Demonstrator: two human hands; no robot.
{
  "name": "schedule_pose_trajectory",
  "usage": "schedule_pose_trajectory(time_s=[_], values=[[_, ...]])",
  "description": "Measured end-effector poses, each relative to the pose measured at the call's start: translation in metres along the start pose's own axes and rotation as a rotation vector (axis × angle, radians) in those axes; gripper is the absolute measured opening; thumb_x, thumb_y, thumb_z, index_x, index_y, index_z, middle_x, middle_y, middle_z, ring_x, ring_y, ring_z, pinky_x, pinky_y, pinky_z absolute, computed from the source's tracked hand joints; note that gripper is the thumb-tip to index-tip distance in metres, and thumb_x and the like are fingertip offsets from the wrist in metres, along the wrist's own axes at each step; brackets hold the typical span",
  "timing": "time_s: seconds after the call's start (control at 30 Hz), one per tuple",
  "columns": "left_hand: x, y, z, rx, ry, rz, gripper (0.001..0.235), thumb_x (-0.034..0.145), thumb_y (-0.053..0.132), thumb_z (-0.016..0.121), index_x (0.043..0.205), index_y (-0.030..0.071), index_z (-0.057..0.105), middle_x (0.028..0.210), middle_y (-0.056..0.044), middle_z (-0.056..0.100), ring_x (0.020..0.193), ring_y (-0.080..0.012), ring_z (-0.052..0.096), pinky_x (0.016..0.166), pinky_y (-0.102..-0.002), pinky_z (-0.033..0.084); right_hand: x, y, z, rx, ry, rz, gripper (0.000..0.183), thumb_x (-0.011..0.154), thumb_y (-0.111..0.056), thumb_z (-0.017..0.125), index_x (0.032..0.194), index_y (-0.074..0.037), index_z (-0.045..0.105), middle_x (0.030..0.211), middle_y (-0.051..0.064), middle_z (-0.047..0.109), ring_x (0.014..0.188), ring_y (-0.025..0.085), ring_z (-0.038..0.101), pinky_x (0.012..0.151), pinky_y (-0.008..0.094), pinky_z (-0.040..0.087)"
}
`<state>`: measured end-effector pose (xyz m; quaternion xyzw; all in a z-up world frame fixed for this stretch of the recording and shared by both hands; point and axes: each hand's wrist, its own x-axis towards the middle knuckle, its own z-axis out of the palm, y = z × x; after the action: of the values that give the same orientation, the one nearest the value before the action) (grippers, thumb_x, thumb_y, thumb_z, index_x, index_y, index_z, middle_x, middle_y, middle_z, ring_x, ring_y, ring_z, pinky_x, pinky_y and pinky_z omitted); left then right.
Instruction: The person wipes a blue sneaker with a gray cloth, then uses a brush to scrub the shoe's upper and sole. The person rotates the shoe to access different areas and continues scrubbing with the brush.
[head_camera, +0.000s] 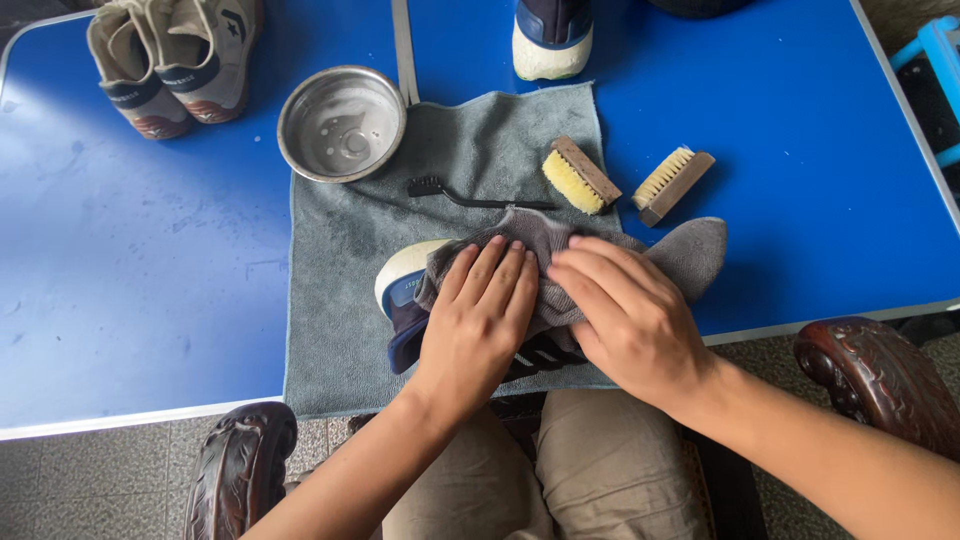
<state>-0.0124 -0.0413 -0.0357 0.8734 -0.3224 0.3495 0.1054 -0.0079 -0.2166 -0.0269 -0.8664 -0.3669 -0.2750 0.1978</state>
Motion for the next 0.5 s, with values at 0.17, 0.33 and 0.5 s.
schedule_pose_trajectory(time_s=[0.17, 0.33, 0.5], values=[[-0.001, -0.008, 0.009, 0.014, 0.018, 0.042, 0.016, 0.087, 0.000, 0.054, 0.099, -0.002, 0.065, 0.092, -0.018, 0.067, 0.092, -0.0303, 0.066, 0.086, -0.038, 0.050, 0.010, -0.004, -0.006, -0.089, -0.172, -0.003, 0.056, 0.070, 0.007, 0.052, 0.127, 0.002, 0.051, 0.134, 0.020, 0.047, 0.122, 0.034, 0.047, 0.099, 0.045, 0.040], [-0.002, -0.006, 0.007, 0.019, 0.076, 0.047, 0.013, 0.090, 0.002, 0.054, 0.096, -0.001, 0.065, 0.091, -0.017, 0.066, 0.092, -0.0299, 0.066, 0.085, -0.038, 0.051, 0.011, -0.003, -0.016, 0.054, -0.302, -0.011, 0.062, 0.070, 0.014, 0.050, 0.131, 0.002, 0.047, 0.134, 0.020, 0.049, 0.121, 0.032, 0.050, 0.098, 0.043, 0.041], [0.003, -0.004, 0.003, 0.048, 0.087, 0.068, 0.014, 0.092, 0.006, 0.053, 0.099, 0.003, 0.064, 0.099, -0.015, 0.062, 0.097, -0.0295, 0.062, 0.085, -0.038, 0.051, 0.005, 0.009, -0.007, -0.017, -0.009, -0.087, 0.027, 0.082, 0.006, 0.056, 0.105, -0.006, 0.067, 0.091, 0.006, 0.065, 0.084, 0.020, 0.065, 0.074, 0.032, 0.056]])
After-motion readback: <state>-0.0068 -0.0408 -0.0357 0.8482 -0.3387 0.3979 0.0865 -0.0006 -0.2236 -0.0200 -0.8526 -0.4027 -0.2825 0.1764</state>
